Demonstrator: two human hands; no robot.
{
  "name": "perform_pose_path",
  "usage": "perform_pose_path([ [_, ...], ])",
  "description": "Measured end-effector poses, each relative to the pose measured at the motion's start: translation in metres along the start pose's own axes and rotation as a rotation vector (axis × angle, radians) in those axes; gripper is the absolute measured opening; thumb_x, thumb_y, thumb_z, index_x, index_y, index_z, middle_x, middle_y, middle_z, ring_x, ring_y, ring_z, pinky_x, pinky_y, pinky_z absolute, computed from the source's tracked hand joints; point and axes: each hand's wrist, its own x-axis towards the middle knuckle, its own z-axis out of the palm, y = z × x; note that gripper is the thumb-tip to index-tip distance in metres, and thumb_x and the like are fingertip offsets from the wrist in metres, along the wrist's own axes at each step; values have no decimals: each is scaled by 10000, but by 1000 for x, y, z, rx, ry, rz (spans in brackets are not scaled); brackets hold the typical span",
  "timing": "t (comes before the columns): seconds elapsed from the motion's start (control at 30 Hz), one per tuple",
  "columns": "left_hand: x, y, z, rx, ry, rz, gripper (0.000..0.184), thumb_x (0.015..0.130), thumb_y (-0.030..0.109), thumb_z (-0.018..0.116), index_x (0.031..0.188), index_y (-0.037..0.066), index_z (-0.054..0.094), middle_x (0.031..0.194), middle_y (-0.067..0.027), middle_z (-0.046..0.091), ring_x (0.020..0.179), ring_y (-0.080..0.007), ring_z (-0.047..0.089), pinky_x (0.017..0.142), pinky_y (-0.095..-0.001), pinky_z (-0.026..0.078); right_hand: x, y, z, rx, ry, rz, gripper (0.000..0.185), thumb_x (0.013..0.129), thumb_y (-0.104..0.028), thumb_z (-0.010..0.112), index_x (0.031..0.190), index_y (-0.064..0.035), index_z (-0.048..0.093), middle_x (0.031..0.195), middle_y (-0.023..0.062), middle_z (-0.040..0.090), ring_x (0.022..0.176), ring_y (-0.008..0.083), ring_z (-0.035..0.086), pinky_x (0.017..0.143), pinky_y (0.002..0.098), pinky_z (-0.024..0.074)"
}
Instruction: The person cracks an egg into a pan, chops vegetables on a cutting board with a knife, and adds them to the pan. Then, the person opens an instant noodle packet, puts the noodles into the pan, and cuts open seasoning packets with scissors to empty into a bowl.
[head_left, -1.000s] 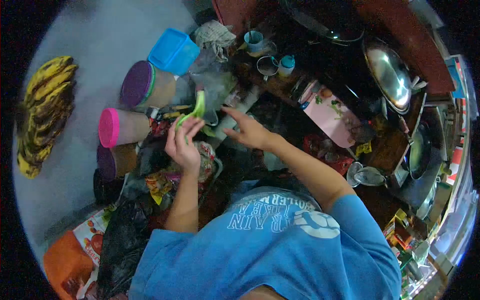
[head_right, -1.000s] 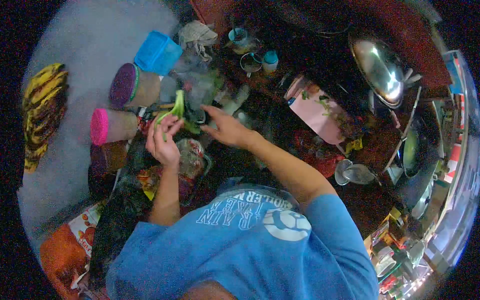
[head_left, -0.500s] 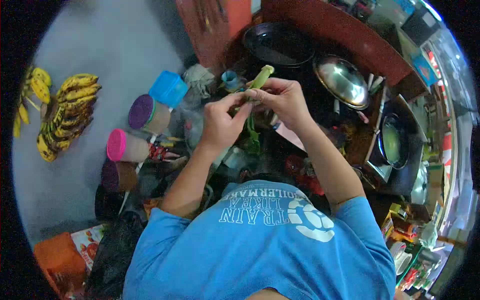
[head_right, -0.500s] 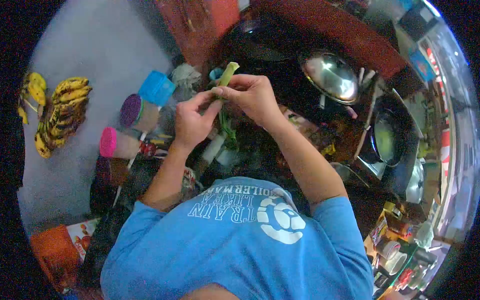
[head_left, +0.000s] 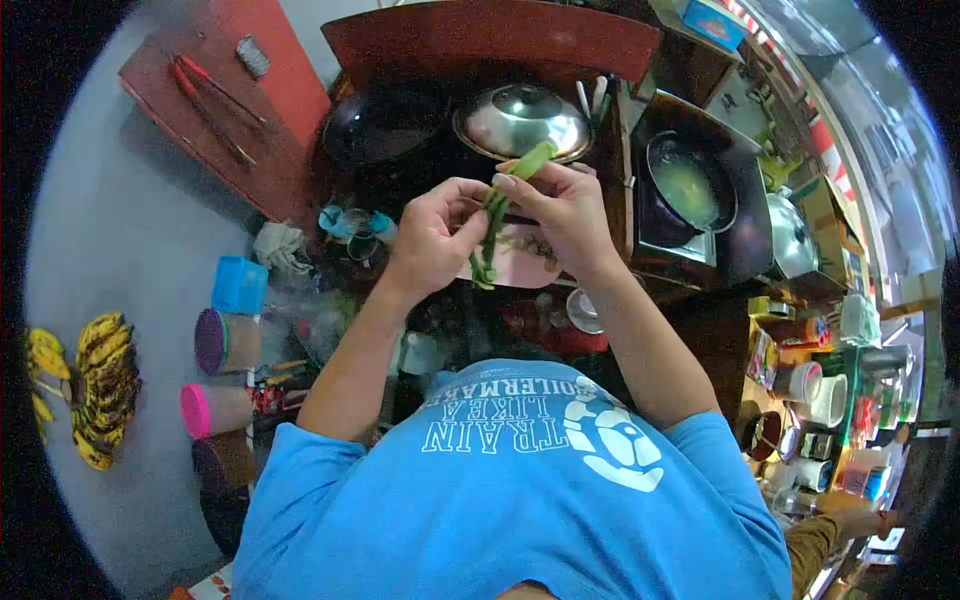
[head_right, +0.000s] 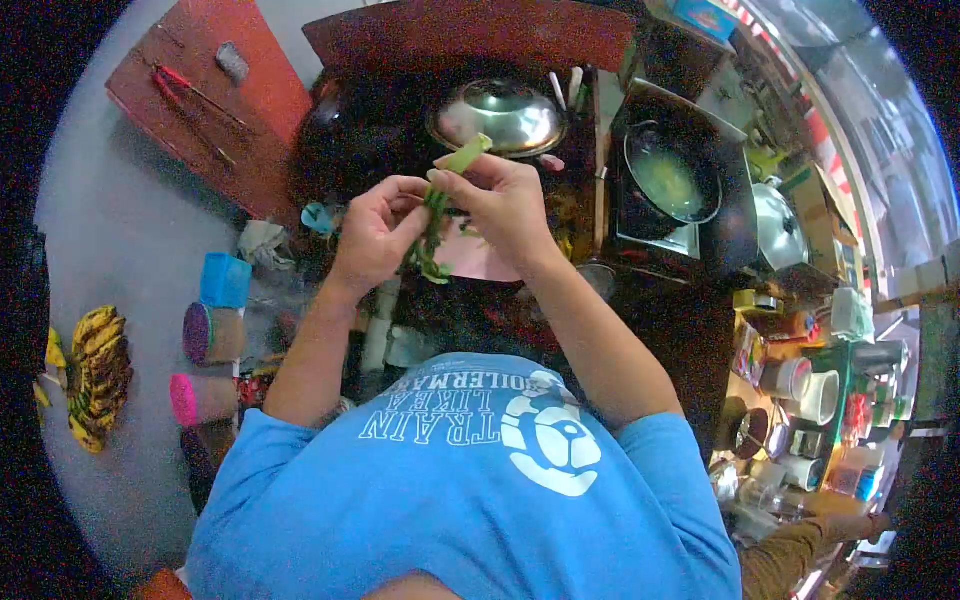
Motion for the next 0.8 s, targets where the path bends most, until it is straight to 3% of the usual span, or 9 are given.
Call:
perform_pose_path([
  [0.03, -2, -12, 7, -61, -62, -39, 228, 921, 46, 637, 1131, -35, 598, 955, -74, 684, 821, -78, 640, 725, -249, 530, -9, 3, -9, 3, 49, 118, 232, 878, -152, 744, 1021, 26, 707, 857, 31, 703, 764, 54, 616, 696, 219, 508],
  [0.17, -25, -67, 22, 8, -205, -221, 320, 902, 150, 696, 1162, -16, 613, 957, -88, 694, 851, -132, 662, 751, -277, 524, -38, 43, -39, -66, 191, 131, 220, 889, -154, 734, 1022, 19, 708, 865, 26, 704, 754, 53, 616, 676, 219, 498],
  [0.27, -31, -237, 0, 296, -55, -354, 299, 878, 97, 693, 1155, 7, 627, 962, -104, 700, 818, -169, 672, 719, -308, 535, -53, 75, -56, -50, 215, 218, 215, 878, -157, 749, 1005, 11, 707, 858, 20, 698, 750, 54, 610, 673, 219, 493],
  [0.37, -27, -345, -24, 943, 156, -358, 391, 819, 84, 697, 1194, 26, 604, 944, -189, 697, 838, -342, 688, 760, -428, 542, -58, 111, -64, -112, 241, 325, 203, 866, -171, 766, 934, -1, 678, 854, 15, 692, 743, 64, 609, 670, 230, 495],
  [0.47, -1, -359, -28, 995, 189, -536, 370, 879, 104, 545, 1242, 43, 585, 1141, -257, 628, 1068, -447, 603, 892, -514, 504, -57, 150, -67, -264, 257, 384, 215, 874, -194, 760, 904, -11, 653, 820, 18, 691, 725, 73, 614, 669, 249, 501],
  [0.6, 21, -393, -39, 1099, 50, -602, 315, 885, 84, 514, 1191, 24, 554, 1112, -257, 638, 993, -442, 645, 850, -520, 531, -60, 213, -73, -241, 247, 482, 265, 886, -258, 746, 895, -10, 654, 714, 33, 673, 653, 89, 608, 625, 270, 488],
  [0.67, 31, -377, -37, 1123, 9, -653, 295, 877, 83, 510, 1158, 1, 545, 1036, -254, 669, 944, -445, 665, 818, -526, 539, -54, 229, -75, -493, 156, 656, 323, 894, -322, 727, 906, -7, 656, 711, 53, 674, 638, 89, 614, 596, 285, 476],
  [0.73, 28, -369, -41, 1132, 29, -662, 290, 862, 96, 515, 1118, -33, 563, 973, -266, 683, 922, -450, 672, 821, -532, 537, -51, 253, -74, -550, 142, 709, 309, 898, -320, 700, 926, -14, 662, 715, 112, 681, 633, 199, 658, 609, 367, 497],
  [0.8, 16, -363, -49, 1131, -36, -681, 288, 856, 103, 521, 1091, -54, 571, 965, -288, 675, 919, -457, 668, 820, -528, 534, -50, 297, -77, -931, -24, 619, 241, 887, -260, 679, 941, -25, 676, 786, 193, 685, 725, 349, 671, 662, 451, 509],
])
